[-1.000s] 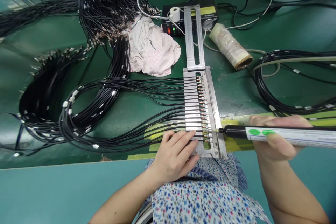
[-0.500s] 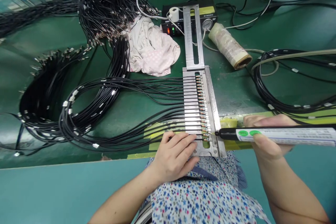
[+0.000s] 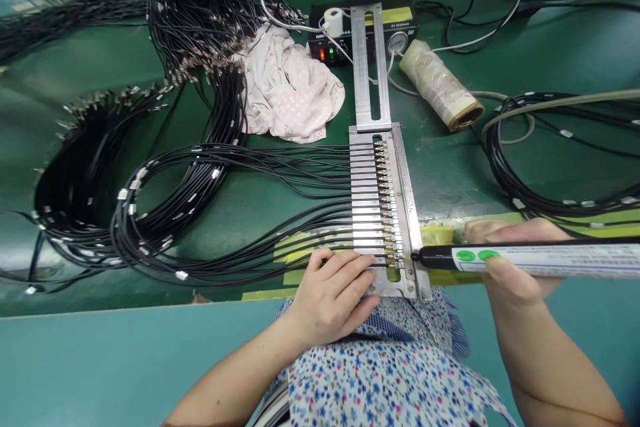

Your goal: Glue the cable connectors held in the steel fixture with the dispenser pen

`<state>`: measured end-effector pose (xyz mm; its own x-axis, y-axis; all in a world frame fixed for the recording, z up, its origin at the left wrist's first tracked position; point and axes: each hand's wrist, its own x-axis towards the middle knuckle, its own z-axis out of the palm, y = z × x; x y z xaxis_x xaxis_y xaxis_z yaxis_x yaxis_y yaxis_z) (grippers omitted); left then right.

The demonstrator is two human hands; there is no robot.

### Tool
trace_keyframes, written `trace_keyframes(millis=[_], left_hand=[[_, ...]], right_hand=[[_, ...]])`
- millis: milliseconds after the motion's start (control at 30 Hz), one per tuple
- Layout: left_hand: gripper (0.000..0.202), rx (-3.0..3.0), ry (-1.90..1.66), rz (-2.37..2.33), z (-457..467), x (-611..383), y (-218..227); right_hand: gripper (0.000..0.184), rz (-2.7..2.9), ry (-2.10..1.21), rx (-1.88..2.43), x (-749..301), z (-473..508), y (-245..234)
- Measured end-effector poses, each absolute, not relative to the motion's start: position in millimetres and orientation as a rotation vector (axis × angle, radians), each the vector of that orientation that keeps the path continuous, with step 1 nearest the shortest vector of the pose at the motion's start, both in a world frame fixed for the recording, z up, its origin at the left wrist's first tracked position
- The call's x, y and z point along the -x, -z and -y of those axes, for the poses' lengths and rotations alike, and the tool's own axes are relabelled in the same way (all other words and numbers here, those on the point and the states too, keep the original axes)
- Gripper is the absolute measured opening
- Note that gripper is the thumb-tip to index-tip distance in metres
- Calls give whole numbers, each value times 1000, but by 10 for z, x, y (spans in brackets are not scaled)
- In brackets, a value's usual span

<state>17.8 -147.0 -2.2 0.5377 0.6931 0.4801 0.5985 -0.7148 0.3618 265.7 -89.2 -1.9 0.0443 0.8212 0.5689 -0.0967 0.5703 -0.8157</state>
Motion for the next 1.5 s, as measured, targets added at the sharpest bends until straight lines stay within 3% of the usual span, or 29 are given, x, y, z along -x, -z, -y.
trace_keyframes(millis=[933,1500], left_hand=[[22,-2612,-922,-1105,1467,-181,28],[24,-2641,-974,-1065,1487,-165,65]], right_hand=[[25,1329,-818,674,-2689,912,62],[16,1313,-865,578,-2653,887,-28]])
